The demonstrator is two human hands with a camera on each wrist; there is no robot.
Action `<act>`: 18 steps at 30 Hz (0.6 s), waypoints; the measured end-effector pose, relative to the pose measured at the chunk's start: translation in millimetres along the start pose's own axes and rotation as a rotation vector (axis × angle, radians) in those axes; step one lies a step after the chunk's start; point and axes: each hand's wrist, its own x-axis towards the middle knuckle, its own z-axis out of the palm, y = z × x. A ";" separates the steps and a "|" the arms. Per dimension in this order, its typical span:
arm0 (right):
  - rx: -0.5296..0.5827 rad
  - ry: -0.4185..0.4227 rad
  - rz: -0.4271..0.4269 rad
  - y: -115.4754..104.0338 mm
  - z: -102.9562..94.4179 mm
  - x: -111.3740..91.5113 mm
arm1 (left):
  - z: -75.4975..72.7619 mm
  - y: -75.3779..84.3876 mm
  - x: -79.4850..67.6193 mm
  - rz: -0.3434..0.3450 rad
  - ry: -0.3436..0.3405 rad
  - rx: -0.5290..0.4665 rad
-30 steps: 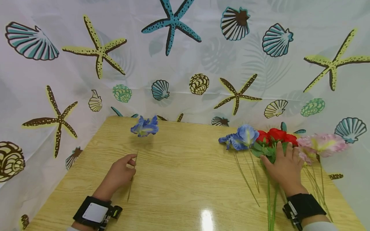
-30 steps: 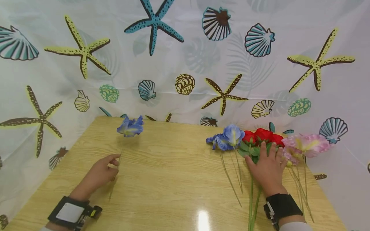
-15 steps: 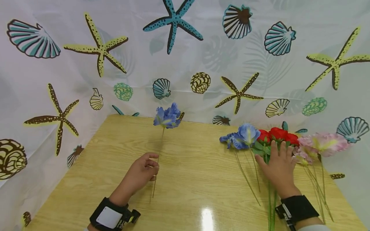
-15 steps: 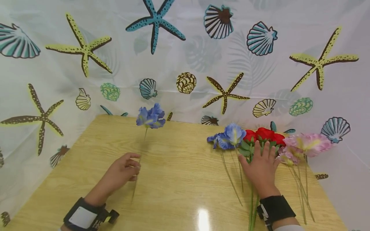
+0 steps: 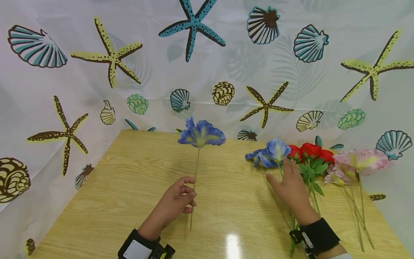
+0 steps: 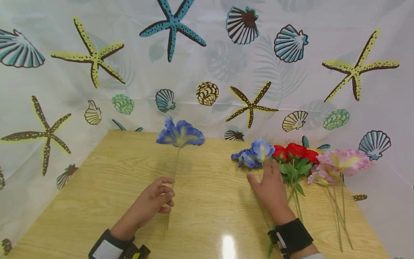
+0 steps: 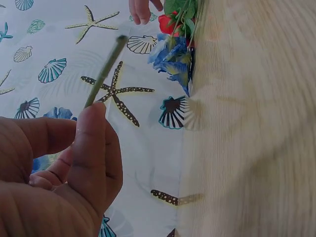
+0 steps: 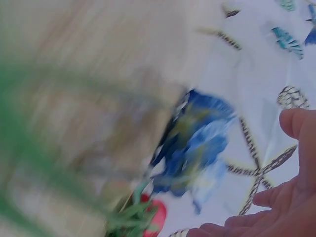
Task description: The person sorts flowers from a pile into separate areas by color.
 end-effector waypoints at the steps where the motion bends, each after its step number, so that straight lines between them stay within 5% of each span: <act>1: 0.019 -0.015 -0.003 -5.6 0.3 -0.1 | 3.6 0.0 0.6 -0.001 -0.006 -0.009; 18: 0.667 -0.264 -0.082 -93.6 27.6 -24.2 | 63.7 -7.7 -2.1 0.013 -0.086 -0.157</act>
